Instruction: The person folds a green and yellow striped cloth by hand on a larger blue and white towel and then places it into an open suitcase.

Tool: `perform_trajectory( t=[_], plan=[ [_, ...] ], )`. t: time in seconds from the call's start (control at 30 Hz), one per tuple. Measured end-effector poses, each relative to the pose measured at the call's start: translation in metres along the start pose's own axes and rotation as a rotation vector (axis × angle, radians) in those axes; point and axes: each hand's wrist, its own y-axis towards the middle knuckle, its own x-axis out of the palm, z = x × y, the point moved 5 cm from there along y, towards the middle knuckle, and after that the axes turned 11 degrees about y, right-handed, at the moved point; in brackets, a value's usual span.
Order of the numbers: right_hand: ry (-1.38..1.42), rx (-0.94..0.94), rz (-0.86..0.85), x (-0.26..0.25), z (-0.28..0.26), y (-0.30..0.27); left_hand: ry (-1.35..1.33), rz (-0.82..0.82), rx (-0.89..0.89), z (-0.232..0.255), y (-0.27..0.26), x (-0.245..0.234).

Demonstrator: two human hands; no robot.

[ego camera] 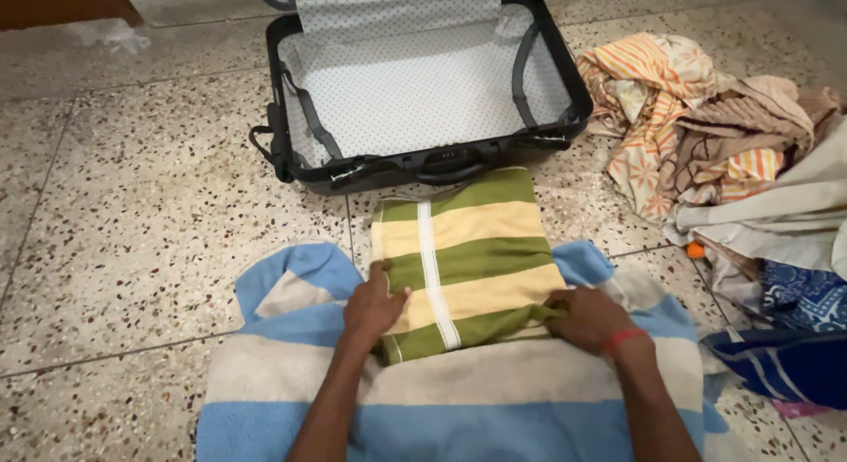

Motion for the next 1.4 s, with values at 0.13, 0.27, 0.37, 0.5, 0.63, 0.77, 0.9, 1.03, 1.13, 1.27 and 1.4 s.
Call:
perform_trajectory(
  t=[0.13, 0.27, 0.37, 0.5, 0.63, 0.77, 0.9, 1.03, 1.13, 1.27, 1.4],
  plan=[
    [0.043, -0.164, 0.083, -0.002, 0.002, 0.016, -0.226, 0.175, -0.105, -0.013, 0.01, -0.011],
    [0.335, -0.104, 0.469, 0.008, 0.005, 0.057, -0.687, 0.121, 0.003, -0.015, 0.042, -0.003],
    [0.41, 0.045, 0.496, 0.015, 0.008, 0.075, -1.104, -0.224, -0.024, -0.015, 0.059, 0.013],
    [0.648, 0.011, 0.483, 0.004, 0.002, 0.065, -1.161, -0.167, 0.173, -0.008, 0.063, 0.011],
    [0.554, -0.407, 0.836, -0.005, -0.017, 0.043, -1.057, 0.114, 0.504, -0.003, 0.046, -0.008],
    [0.617, -0.234, 0.816, 0.003, -0.004, 0.051, -0.936, 0.246, 0.25, -0.012, 0.047, -0.011],
    [0.423, -0.13, 0.743, 0.014, 0.005, 0.067, -0.604, 0.214, -0.005, -0.016, 0.051, -0.006],
    [0.36, -0.018, 0.721, 0.01, 0.0, 0.059, -0.386, 0.38, 0.303, 0.003, 0.035, -0.016],
    [0.097, -0.32, 0.895, -0.007, -0.036, 0.037, -0.121, 0.502, 0.238, 0.008, 0.022, -0.023],
    [0.446, -0.484, 0.399, 0.003, -0.08, 0.022, 0.058, 0.285, 0.012, 0.012, -0.012, -0.035],
    [0.268, -0.82, 0.164, 0.026, -0.13, -0.009, 0.216, -0.135, -0.123, 0.002, -0.034, -0.037]
  ],
)
